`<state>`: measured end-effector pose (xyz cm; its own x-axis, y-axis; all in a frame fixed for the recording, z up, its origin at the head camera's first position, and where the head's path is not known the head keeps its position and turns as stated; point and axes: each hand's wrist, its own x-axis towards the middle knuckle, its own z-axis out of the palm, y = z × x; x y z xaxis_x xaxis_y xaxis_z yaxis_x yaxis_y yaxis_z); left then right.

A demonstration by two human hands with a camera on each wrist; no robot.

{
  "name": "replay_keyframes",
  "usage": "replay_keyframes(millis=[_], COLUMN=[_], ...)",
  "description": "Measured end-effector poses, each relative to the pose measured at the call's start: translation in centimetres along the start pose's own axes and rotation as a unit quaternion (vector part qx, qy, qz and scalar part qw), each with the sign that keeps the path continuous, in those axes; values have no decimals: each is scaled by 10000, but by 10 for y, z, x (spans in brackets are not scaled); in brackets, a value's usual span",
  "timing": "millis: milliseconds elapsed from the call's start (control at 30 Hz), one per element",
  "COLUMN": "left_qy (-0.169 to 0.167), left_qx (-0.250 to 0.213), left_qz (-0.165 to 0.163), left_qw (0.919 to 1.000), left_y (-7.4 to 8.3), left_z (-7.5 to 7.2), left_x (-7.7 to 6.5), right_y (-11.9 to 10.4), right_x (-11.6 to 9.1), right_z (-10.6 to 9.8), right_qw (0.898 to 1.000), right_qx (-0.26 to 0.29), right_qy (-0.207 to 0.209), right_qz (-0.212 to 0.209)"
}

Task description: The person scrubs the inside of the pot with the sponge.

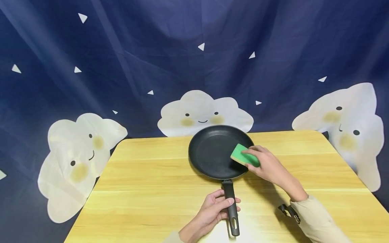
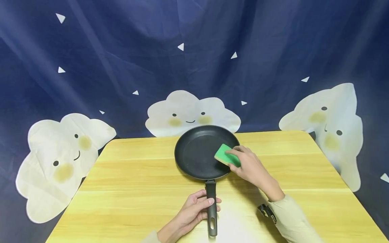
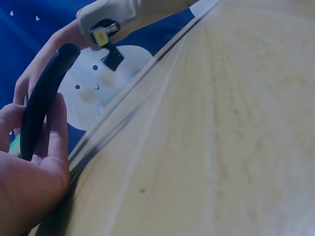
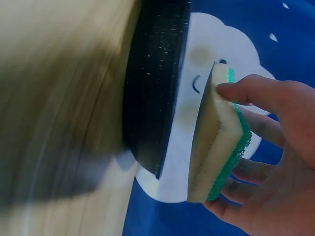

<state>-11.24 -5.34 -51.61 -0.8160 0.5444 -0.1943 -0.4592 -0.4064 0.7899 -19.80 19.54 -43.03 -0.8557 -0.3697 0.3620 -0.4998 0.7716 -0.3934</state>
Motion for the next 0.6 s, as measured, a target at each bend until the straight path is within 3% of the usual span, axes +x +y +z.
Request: replay_keyframes(millis=[400,600], left_qy=[-26,6], left_qx=[43,65], left_qz=[-87,-83], left_qw=[10000,9999], left_y=[0,2], left_z=[0,1], left_x=[-1,0], right_y=[7,8], right_x=[23,27], right_z=[18,20], right_qw=[9949,9916], right_qx=[-280,-327], right_qy=[-787,-1094], right_qz=[-571,-613])
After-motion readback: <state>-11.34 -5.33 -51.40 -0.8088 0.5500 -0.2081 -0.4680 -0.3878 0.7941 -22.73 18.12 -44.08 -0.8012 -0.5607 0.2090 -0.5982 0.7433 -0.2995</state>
